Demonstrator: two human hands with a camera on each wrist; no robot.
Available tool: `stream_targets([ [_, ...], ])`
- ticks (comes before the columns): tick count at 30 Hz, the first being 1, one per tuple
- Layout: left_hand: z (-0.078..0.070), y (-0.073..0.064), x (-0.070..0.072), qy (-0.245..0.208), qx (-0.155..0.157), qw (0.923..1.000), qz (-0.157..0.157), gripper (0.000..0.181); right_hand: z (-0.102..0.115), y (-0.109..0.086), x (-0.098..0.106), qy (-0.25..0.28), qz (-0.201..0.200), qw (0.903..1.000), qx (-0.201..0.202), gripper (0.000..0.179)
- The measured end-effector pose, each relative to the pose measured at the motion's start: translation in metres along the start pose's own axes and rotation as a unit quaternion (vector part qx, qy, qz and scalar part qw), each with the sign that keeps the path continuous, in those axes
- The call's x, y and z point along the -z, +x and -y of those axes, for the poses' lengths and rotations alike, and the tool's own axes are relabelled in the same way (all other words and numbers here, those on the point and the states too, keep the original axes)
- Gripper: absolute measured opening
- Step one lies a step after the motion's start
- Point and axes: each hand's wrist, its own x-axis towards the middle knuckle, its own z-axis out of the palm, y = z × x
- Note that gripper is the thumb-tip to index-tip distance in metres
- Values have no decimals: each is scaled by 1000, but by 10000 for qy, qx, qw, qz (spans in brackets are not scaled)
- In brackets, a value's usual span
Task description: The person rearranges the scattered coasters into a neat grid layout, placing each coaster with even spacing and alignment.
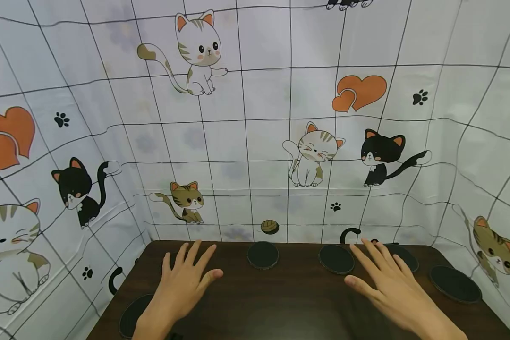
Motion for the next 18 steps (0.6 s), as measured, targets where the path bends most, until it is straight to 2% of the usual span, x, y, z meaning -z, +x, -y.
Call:
stream_targets([
  [9,-1,4,-5,-55,-120,9999,84,74,4,5,4,86,-59,9999,18,76],
  [14,-1,12,-11,-32,-300,9995,104,74,8,7,6,69,-568,9980,249,75],
  [18,-9,18,-17,-137,-406,9990,153,73,9,6,7,-88,-906,9949,428,69],
])
